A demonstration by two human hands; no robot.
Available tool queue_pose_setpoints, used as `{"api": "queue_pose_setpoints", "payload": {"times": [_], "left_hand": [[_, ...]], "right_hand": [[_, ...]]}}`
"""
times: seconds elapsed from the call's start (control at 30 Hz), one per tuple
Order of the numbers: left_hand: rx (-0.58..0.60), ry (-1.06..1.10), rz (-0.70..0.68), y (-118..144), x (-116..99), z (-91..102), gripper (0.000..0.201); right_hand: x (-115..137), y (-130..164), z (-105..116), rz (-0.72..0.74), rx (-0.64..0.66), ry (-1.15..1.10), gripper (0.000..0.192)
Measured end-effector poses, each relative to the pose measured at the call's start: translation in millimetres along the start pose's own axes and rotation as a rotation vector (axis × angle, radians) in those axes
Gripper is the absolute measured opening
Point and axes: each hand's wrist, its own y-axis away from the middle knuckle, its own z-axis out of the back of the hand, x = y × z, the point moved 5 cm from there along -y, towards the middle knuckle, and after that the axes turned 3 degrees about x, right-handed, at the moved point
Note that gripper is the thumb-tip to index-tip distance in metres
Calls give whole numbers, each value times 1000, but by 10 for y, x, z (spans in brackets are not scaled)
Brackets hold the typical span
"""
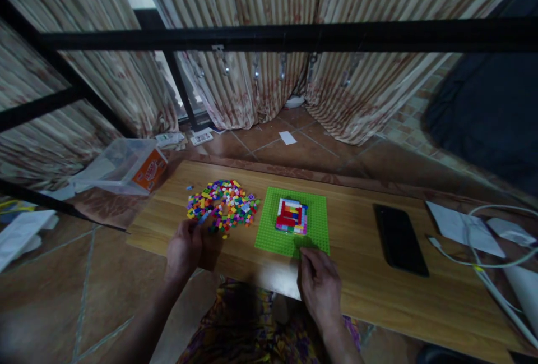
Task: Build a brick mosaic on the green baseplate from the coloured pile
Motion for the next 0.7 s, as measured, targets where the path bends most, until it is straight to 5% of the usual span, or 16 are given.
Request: {"api": "queue_pose_setpoints", "payload": {"times": [0.1, 0.3, 0.5, 0.7], "left_hand": [[78, 116, 3, 77, -100, -12, 18], [251, 384, -219, 349, -452, -135, 23], [519, 432, -412, 702, -805, -308, 23], [679, 418, -413, 880, -1017, -390, 25]], "right_hand": [[-2, -2, 0, 4, -16, 12, 24], [70, 1, 17, -3, -11, -4, 25], [457, 99, -94, 72, 110, -62, 25], [655, 142, -192, 105, 215, -137, 20]]}}
